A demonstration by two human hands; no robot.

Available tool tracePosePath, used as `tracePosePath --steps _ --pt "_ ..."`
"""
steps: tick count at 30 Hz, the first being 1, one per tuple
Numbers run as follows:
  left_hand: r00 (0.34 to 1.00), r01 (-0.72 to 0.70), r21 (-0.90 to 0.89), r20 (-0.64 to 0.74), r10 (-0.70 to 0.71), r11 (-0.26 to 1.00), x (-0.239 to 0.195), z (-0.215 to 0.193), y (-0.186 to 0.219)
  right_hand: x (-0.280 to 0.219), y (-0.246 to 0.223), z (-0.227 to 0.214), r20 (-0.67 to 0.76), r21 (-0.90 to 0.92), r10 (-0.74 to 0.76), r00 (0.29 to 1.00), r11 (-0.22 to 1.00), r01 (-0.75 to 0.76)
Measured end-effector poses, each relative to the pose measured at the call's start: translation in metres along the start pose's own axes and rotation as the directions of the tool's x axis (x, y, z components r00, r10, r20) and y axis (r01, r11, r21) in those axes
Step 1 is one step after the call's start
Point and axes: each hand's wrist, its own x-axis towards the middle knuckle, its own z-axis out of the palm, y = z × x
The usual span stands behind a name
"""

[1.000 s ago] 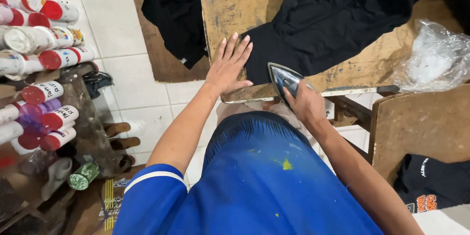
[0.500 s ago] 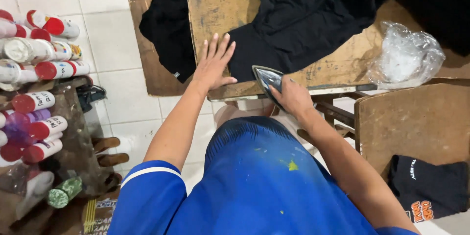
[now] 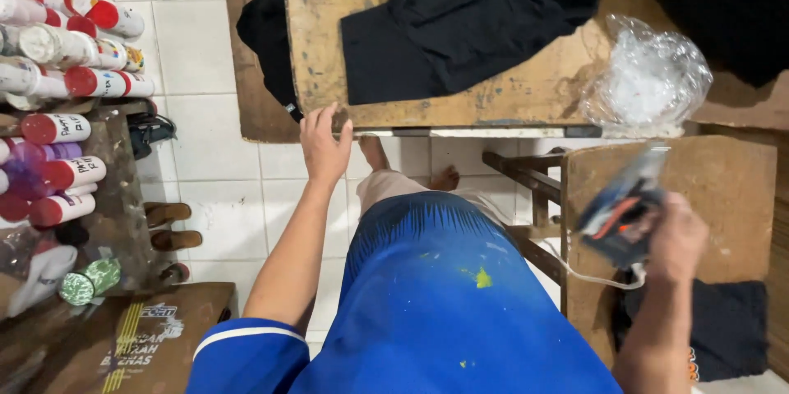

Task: Applying a heat-transfer label to a black garment using a hand iron on a wooden workbench.

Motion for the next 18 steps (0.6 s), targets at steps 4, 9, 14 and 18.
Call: tracePosePath --steps 4,9,14,18 --pt "0.993 0.115 -0.14 0.008 -0.115 0.984 0.02 0.014 0.015 0.018 0.031 -0.027 -0.311 0.525 0.199 0.929 0.851 -0.006" --pt "0.906 0.423 -0.222 0.091 -0.414 0.878 0.045 0.053 -0.009 0.042 0.082 -0.021 -0.518 0.631 0.309 0.798 0.768 0.113" --pt "0.866 0.497 -0.147 0.138 -0.48 0.855 0.059 0.05 -0.012 0.013 0.102 0.008 -0.619 0.633 0.364 0.696 0.756 0.168" --pt "0.862 0.496 -0.15 0.202 -0.465 0.855 0.067 0.026 0.01 0.004 0.162 0.032 -0.813 0.167 -0.047 0.58 0.936 0.31"
